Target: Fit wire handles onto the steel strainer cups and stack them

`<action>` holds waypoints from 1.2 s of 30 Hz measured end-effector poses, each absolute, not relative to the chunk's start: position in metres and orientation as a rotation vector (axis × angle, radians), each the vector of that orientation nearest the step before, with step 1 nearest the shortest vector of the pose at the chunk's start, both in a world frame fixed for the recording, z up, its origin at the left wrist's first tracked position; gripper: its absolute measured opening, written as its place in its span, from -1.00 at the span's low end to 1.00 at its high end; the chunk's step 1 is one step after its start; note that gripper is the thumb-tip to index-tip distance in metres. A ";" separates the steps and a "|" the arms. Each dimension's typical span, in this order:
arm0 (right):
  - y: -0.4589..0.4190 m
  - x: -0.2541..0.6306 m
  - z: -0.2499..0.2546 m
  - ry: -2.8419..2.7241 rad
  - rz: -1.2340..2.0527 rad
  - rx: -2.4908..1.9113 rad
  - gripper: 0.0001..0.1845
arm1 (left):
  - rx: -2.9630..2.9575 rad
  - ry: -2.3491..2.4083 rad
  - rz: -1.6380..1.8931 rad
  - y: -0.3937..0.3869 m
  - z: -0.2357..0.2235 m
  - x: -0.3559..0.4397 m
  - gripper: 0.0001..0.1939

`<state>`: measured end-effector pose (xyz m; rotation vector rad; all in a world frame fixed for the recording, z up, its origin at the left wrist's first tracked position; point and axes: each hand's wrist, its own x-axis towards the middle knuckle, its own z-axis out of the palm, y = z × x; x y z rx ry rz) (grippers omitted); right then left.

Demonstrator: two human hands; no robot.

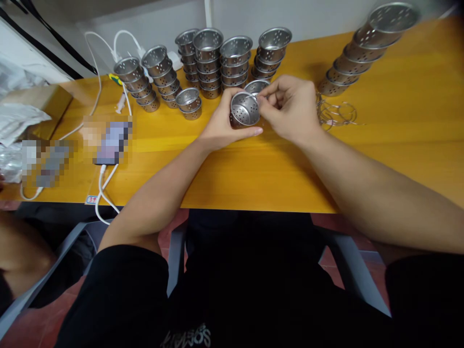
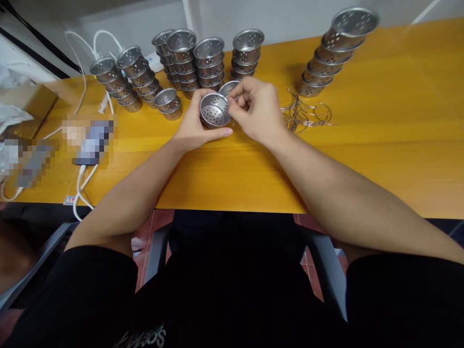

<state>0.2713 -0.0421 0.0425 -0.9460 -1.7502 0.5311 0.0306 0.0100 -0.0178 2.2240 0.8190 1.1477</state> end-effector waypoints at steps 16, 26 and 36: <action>-0.047 0.267 0.044 -1.702 0.536 -0.990 -0.54 | 2.175 0.824 1.152 0.004 -0.010 0.034 0.06; -0.048 0.267 0.048 -1.745 0.544 -0.909 -0.52 | 2.191 0.810 1.148 0.006 -0.015 0.026 0.04; -0.058 0.274 0.070 -1.814 0.969 -0.762 -0.12 | 2.212 0.672 1.108 0.021 -0.027 0.015 -0.29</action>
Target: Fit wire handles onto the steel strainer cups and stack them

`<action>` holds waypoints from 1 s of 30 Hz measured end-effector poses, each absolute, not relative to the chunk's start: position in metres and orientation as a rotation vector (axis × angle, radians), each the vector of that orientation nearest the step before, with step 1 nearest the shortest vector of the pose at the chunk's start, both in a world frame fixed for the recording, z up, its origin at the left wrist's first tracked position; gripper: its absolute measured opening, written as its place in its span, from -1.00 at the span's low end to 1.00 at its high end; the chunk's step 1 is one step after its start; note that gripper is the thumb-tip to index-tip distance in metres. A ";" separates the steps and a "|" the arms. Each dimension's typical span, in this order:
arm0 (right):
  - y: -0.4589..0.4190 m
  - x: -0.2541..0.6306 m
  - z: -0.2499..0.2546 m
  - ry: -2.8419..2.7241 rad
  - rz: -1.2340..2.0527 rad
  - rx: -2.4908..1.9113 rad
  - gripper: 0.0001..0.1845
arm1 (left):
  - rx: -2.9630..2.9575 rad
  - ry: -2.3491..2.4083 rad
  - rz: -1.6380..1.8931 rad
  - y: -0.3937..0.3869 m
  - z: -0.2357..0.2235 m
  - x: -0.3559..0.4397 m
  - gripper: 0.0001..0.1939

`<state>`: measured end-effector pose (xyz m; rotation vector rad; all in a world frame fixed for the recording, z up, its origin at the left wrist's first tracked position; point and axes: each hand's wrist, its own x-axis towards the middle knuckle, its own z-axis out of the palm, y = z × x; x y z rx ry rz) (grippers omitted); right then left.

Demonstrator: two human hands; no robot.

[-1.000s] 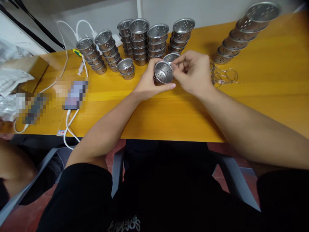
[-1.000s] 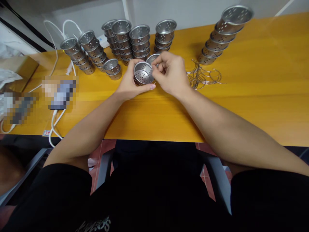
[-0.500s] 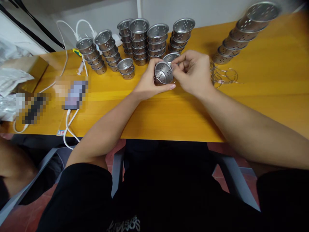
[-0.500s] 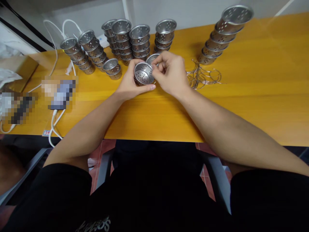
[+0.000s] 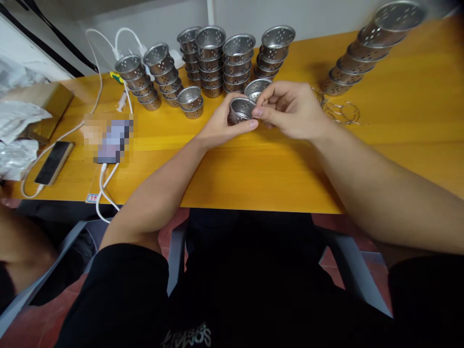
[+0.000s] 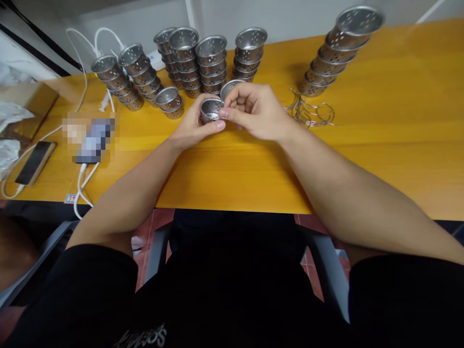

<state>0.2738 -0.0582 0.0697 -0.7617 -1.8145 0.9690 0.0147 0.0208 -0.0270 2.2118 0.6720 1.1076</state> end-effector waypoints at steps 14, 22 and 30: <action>-0.053 0.268 0.064 -1.698 1.135 -0.794 -0.16 | 2.218 0.726 1.005 0.005 -0.022 0.020 -0.26; -0.059 0.270 0.069 -1.766 1.089 -0.827 -0.24 | 2.233 0.746 1.015 0.008 -0.022 0.019 -0.24; -0.065 0.276 0.066 -1.865 0.605 -0.946 -0.73 | 2.195 0.817 1.085 0.018 -0.025 0.013 -0.21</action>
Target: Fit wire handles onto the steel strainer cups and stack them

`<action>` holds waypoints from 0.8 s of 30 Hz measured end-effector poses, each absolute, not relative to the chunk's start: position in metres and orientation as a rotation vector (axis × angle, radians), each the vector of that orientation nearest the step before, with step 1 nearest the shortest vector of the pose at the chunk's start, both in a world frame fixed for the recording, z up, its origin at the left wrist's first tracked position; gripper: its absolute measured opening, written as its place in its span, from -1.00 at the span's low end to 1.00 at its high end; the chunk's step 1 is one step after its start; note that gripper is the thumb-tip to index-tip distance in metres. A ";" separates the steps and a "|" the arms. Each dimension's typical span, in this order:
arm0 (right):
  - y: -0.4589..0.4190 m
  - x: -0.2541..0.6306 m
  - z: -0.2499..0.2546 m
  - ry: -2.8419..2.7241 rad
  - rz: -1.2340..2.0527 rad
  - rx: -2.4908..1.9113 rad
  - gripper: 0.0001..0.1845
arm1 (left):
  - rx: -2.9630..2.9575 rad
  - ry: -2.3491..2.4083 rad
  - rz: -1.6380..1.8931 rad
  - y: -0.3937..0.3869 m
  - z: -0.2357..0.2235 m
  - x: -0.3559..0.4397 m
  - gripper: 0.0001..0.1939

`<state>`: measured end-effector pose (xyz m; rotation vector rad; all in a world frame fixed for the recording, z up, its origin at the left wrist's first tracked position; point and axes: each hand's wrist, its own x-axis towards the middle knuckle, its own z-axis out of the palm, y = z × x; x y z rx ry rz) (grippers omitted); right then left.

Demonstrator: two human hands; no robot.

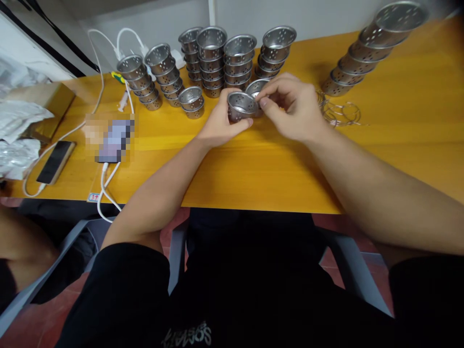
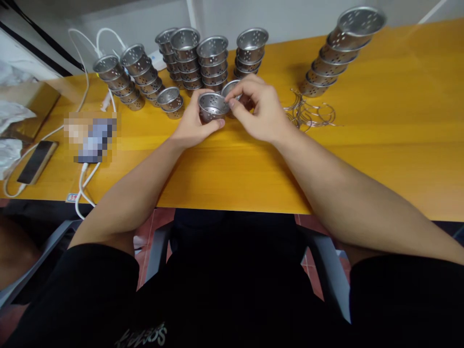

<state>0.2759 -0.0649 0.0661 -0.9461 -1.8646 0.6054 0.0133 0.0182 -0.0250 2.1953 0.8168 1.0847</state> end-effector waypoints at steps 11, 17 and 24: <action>-0.057 0.281 0.051 -2.141 0.625 -0.913 -0.66 | 2.260 0.750 1.094 0.016 -0.026 0.013 -0.17; -0.062 0.279 0.059 -2.086 0.656 -0.859 -0.70 | 2.317 0.698 1.121 0.019 -0.030 0.014 -0.07; -0.072 0.276 0.074 -1.848 0.838 -0.976 -0.55 | 2.244 0.852 1.086 0.011 -0.021 0.020 0.01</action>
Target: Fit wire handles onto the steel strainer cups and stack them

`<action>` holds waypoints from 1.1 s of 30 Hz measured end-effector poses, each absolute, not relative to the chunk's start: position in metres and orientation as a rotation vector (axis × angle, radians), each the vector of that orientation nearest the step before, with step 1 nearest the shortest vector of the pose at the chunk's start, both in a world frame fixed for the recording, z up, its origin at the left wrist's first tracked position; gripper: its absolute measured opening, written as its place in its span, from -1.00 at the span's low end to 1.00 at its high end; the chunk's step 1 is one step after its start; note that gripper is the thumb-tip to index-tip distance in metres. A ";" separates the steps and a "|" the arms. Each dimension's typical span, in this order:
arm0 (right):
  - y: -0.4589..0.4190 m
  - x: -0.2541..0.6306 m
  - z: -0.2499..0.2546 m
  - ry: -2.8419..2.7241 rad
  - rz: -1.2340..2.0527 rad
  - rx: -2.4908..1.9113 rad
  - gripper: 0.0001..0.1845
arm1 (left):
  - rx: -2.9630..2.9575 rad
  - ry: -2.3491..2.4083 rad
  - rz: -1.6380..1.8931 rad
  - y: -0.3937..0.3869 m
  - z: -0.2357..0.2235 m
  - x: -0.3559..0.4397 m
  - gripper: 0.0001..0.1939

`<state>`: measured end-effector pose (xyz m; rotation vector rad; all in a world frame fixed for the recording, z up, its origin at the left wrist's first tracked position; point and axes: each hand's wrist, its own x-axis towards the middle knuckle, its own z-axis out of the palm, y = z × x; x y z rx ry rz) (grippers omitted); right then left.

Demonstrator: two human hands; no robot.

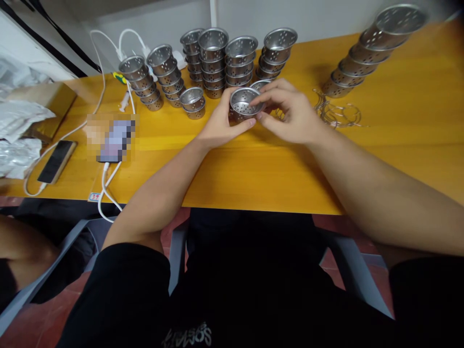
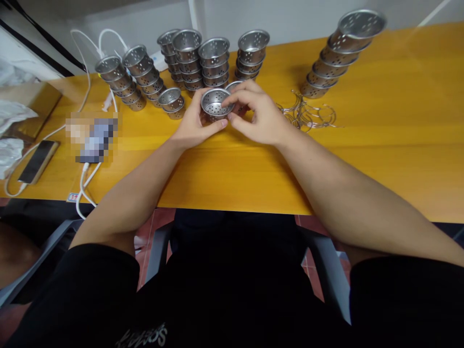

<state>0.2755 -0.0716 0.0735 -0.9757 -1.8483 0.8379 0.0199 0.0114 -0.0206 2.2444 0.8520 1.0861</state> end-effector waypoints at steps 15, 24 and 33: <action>-0.060 0.297 0.076 -1.811 0.302 -1.219 -0.86 | 1.977 0.898 1.067 0.023 -0.022 0.015 -0.01; -0.052 0.302 0.070 -1.872 0.322 -1.281 -0.87 | 2.046 0.874 0.950 0.025 -0.029 0.007 -0.05; -0.052 0.297 0.067 -1.922 0.352 -1.351 -0.72 | 2.105 0.913 0.997 0.016 -0.014 0.009 -0.22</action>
